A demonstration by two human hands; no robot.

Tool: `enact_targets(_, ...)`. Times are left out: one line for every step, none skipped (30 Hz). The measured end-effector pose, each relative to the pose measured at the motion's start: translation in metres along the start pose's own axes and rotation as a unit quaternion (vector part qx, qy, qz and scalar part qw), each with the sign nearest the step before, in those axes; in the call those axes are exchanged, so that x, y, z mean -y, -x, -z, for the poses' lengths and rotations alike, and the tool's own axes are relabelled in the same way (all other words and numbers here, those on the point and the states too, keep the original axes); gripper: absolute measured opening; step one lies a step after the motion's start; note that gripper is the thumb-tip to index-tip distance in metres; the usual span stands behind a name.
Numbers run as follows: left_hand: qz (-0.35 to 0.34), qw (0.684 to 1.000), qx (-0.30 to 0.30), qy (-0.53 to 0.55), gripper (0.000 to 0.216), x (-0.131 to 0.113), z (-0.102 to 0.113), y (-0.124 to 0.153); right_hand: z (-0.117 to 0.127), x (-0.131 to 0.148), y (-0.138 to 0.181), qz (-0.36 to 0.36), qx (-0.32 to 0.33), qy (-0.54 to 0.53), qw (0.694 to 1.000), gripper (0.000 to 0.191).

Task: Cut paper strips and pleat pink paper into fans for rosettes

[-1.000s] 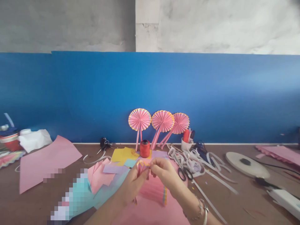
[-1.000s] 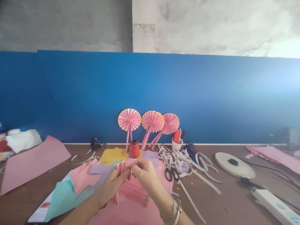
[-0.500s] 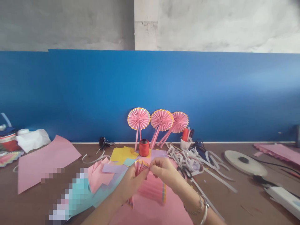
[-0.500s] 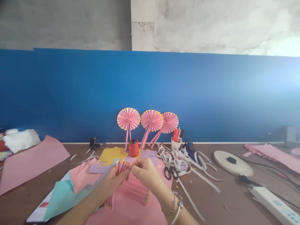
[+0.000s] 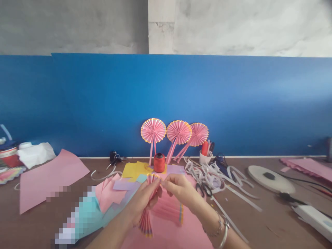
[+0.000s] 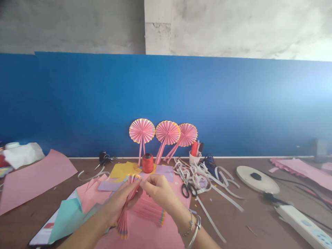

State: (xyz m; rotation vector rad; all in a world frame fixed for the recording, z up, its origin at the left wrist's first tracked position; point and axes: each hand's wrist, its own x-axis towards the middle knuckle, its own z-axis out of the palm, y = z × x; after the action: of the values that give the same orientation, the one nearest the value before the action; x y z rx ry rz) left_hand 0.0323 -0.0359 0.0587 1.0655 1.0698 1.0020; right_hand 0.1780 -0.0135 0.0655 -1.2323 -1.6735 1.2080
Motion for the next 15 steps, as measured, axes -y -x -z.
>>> enact_targets(0.004, 1.000, -0.005, 0.011, 0.039, 0.001, -0.001, 0.000, -0.003, -0.002, 0.000, -0.002, -0.001, 0.008, 1.000, 0.020)
enact_targets(0.005, 1.000, -0.006, 0.016, 0.038, 0.003, -0.002, 0.000, -0.006, -0.005, 0.000, -0.003, -0.006, 0.017, 1.000, 0.017)
enact_targets(0.001, 1.000, -0.006, 0.017, 0.037, 0.005, -0.002, 0.000, -0.009, -0.007, 0.000, -0.003, -0.011, 0.022, 1.000, 0.012)
enact_targets(-0.005, 1.000, -0.005, 0.014, 0.037, 0.007, -0.001, 0.000, -0.012, -0.010, 0.000, 0.001, -0.017, 0.022, 1.000, 0.010)
enact_targets(-0.012, 1.000, -0.008, 0.011, 0.037, 0.009, 0.001, 0.000, -0.014, -0.012, -0.001, 0.007, -0.024, 0.014, 1.000, 0.009)
enact_targets(-0.020, 1.000, -0.013, 0.008, 0.037, 0.010, 0.003, -0.001, -0.016, -0.013, -0.001, 0.017, -0.022, -0.001, 1.000, 0.009)
enact_targets(-0.025, 1.000, -0.014, 0.005, 0.039, 0.012, 0.007, -0.002, -0.017, -0.014, -0.002, 0.027, -0.014, -0.016, 0.999, 0.014)
enact_targets(-0.023, 1.000, -0.011, 0.005, 0.042, 0.013, 0.010, -0.003, -0.018, -0.014, -0.002, 0.034, -0.003, -0.032, 0.999, 0.019)
enact_targets(-0.020, 1.000, 0.001, 0.014, 0.042, 0.013, 0.014, -0.006, -0.017, -0.013, -0.003, 0.037, 0.004, -0.051, 0.998, 0.025)
enact_targets(-0.013, 0.999, 0.011, 0.028, 0.042, 0.013, 0.016, -0.009, -0.017, -0.011, -0.004, 0.035, 0.001, -0.072, 0.997, 0.028)
enact_targets(-0.001, 0.999, 0.017, 0.046, 0.042, 0.013, 0.017, -0.012, -0.016, -0.008, -0.004, 0.032, -0.016, -0.098, 0.995, 0.028)
enact_targets(0.019, 0.997, 0.020, 0.067, 0.040, 0.013, 0.016, -0.013, -0.016, -0.006, -0.004, 0.034, -0.044, -0.128, 0.990, 0.027)
enact_targets(0.051, 0.995, 0.015, 0.085, 0.039, 0.012, 0.013, -0.013, -0.016, -0.002, -0.003, 0.043, -0.080, -0.156, 0.984, 0.024)
enact_targets(0.093, 0.991, 0.009, 0.099, 0.037, 0.012, 0.008, -0.010, -0.016, 0.001, 0.000, 0.061, -0.116, -0.178, 0.975, 0.021)
enact_targets(0.139, 0.984, 0.004, 0.111, 0.034, 0.011, 0.002, -0.003, -0.018, 0.004, 0.004, 0.084, -0.144, -0.188, 0.968, 0.019)
